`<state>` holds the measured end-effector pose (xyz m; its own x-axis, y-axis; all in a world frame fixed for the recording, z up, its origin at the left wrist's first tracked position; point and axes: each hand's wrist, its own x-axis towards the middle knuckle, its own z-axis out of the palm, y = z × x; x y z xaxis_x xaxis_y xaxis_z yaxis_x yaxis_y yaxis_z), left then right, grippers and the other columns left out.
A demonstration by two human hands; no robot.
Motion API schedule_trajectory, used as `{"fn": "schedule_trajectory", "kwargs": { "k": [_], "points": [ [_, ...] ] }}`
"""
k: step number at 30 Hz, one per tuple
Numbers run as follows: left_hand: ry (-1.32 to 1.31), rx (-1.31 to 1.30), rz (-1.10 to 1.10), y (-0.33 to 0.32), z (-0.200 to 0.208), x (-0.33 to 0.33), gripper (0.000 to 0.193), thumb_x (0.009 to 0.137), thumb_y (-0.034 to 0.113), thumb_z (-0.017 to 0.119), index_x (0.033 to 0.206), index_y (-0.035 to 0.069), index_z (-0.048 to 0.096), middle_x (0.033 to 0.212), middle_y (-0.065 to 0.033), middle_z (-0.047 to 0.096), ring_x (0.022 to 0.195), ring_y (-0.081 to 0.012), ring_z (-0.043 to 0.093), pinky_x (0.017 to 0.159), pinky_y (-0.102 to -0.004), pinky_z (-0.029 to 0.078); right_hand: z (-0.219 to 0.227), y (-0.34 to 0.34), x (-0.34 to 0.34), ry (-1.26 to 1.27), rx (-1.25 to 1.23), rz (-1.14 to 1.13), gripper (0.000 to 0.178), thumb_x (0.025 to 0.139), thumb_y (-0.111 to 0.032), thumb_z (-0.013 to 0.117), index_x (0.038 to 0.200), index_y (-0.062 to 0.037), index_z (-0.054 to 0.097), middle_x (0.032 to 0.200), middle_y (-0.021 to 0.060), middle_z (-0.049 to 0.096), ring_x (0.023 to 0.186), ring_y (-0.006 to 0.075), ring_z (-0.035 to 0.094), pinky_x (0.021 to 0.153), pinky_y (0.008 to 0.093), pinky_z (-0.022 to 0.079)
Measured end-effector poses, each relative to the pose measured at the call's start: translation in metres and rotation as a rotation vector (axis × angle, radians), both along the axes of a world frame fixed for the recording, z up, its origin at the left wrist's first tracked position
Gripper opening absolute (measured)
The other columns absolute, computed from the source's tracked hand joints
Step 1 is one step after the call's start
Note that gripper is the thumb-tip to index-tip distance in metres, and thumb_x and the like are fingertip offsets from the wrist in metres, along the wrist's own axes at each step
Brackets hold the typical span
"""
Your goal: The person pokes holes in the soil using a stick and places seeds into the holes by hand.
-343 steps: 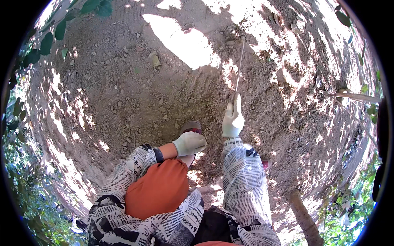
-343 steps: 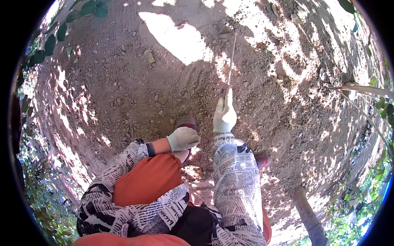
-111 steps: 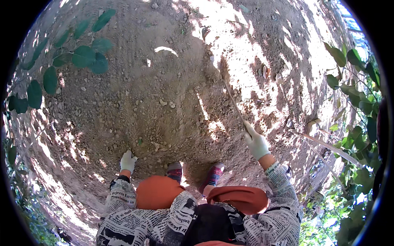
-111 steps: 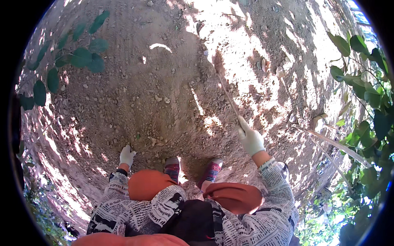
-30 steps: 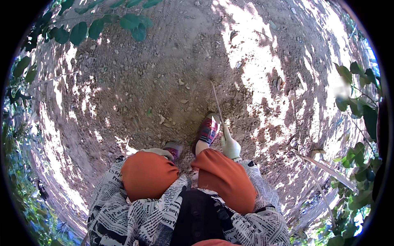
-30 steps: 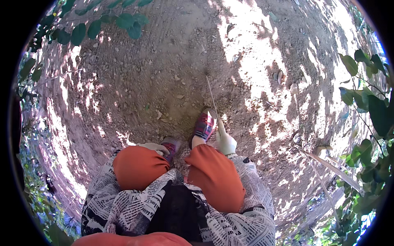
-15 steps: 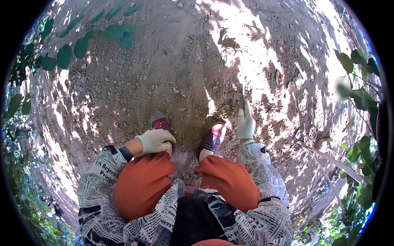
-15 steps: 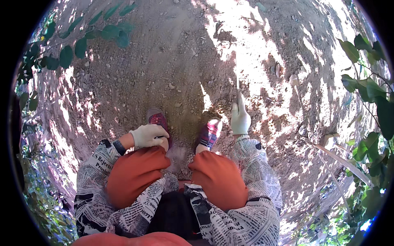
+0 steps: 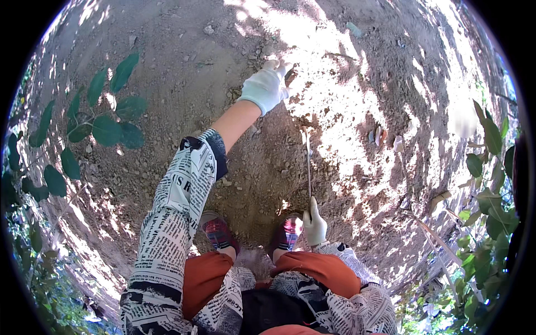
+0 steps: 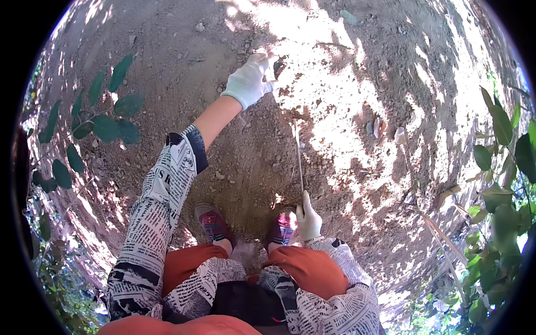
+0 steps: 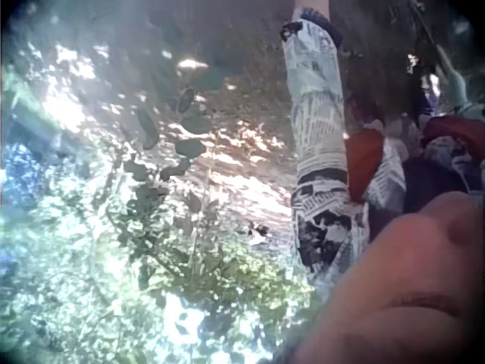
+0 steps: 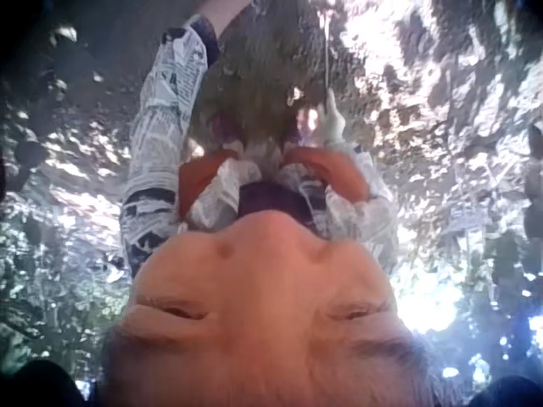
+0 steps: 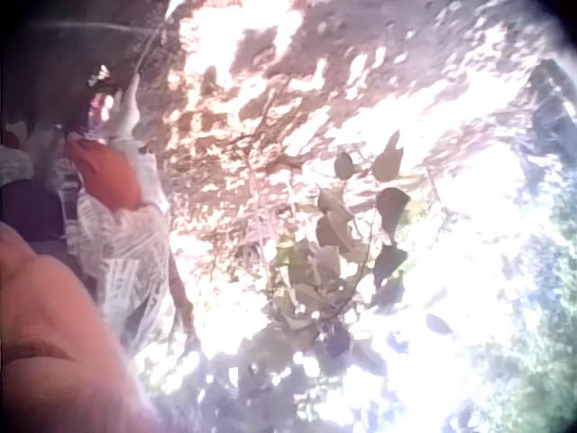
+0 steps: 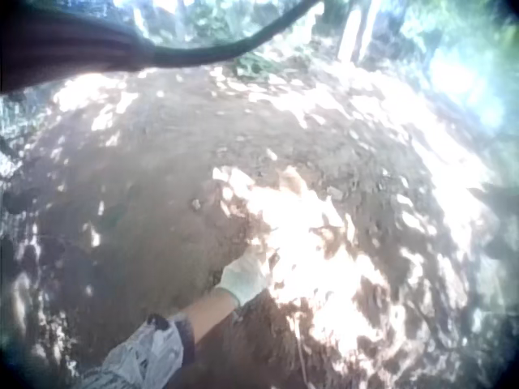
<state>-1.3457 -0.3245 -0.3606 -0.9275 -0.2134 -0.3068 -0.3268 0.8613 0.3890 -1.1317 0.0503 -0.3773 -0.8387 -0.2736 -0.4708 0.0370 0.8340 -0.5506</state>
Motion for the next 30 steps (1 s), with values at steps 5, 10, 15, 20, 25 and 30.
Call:
{"fn": "schedule_trajectory", "kwargs": {
  "k": [5, 10, 15, 20, 25, 30],
  "points": [
    [-0.208, 0.102, 0.114, 0.001, -0.036, -0.051, 0.044, 0.091, 0.036, 0.059, 0.132, 0.021, 0.051, 0.129, -0.012, 0.056, 0.106, -0.0317, 0.063, 0.087, -0.0408, 0.054, -0.004, -0.013, 0.001, -0.02, -0.058, -0.034, 0.056, 0.088, -0.018, 0.064, 0.141, -0.0171, 0.047, 0.066, 0.0188, 0.061, 0.056, 0.0348, 0.062, 0.052, 0.043, 0.048],
    [0.035, 0.228, -0.044, -0.032, -0.023, -0.038, 0.031, 0.087, 0.034, 0.067, 0.107, 0.012, 0.06, 0.103, -0.01, 0.065, 0.086, -0.0288, 0.065, 0.08, -0.04, 0.052, 0.006, -0.013, -0.001, -0.051, -0.043, -0.022, 0.057, 0.088, -0.022, 0.065, 0.142, -0.02, 0.045, 0.068, 0.0188, 0.061, 0.058, 0.0361, 0.062, 0.054, 0.0431, 0.048],
    [-0.107, 0.344, -0.008, -0.066, 0.02, 0.021, 0.031, 0.088, 0.026, 0.067, 0.112, 0.01, 0.058, 0.101, -0.0098, 0.066, 0.087, -0.0267, 0.065, 0.081, -0.0381, 0.051, 0.012, -0.006, -0.004, -0.047, -0.03, -0.022, 0.059, 0.088, -0.024, 0.065, 0.143, -0.0233, 0.044, 0.067, 0.0191, 0.061, 0.057, 0.0374, 0.061, 0.053, 0.045, 0.048],
    [-0.346, 0.063, -0.31, -0.032, 0.005, 0.11, 0.035, 0.086, 0.02, 0.067, 0.118, 0.015, 0.057, 0.104, -0.0096, 0.063, 0.096, -0.0305, 0.065, 0.082, -0.0418, 0.052, 0.018, -0.011, -0.007, -0.107, -0.014, -0.005, 0.058, 0.09, -0.024, 0.062, 0.144, -0.023, 0.042, 0.069, 0.0204, 0.063, 0.062, 0.0389, 0.063, 0.056, 0.0462, 0.049],
    [-0.184, -0.02, -0.25, -0.032, -0.009, 0.143, 0.02, 0.082, 0.016, 0.067, 0.102, 0.017, 0.061, 0.097, -0.0084, 0.06, 0.089, -0.0324, 0.064, 0.075, -0.043, 0.052, 0.017, -0.012, -0.005, -0.103, -0.019, -0.022, 0.058, 0.091, -0.024, 0.061, 0.145, -0.0265, 0.04, 0.07, 0.0215, 0.063, 0.065, 0.0393, 0.064, 0.058, 0.0466, 0.048],
    [-0.07, 0.096, -0.03, -0.071, 0.032, 0.264, 0.018, 0.081, 0.017, 0.067, 0.097, 0.016, 0.061, 0.095, -0.01, 0.06, 0.087, -0.032, 0.063, 0.074, -0.0432, 0.052, 0.016, -0.01, -0.006, -0.099, 0.014, -0.019, 0.057, 0.091, -0.027, 0.059, 0.145, -0.0302, 0.039, 0.066, 0.0215, 0.061, 0.061, 0.0391, 0.063, 0.056, 0.0465, 0.048]
  ]
}}
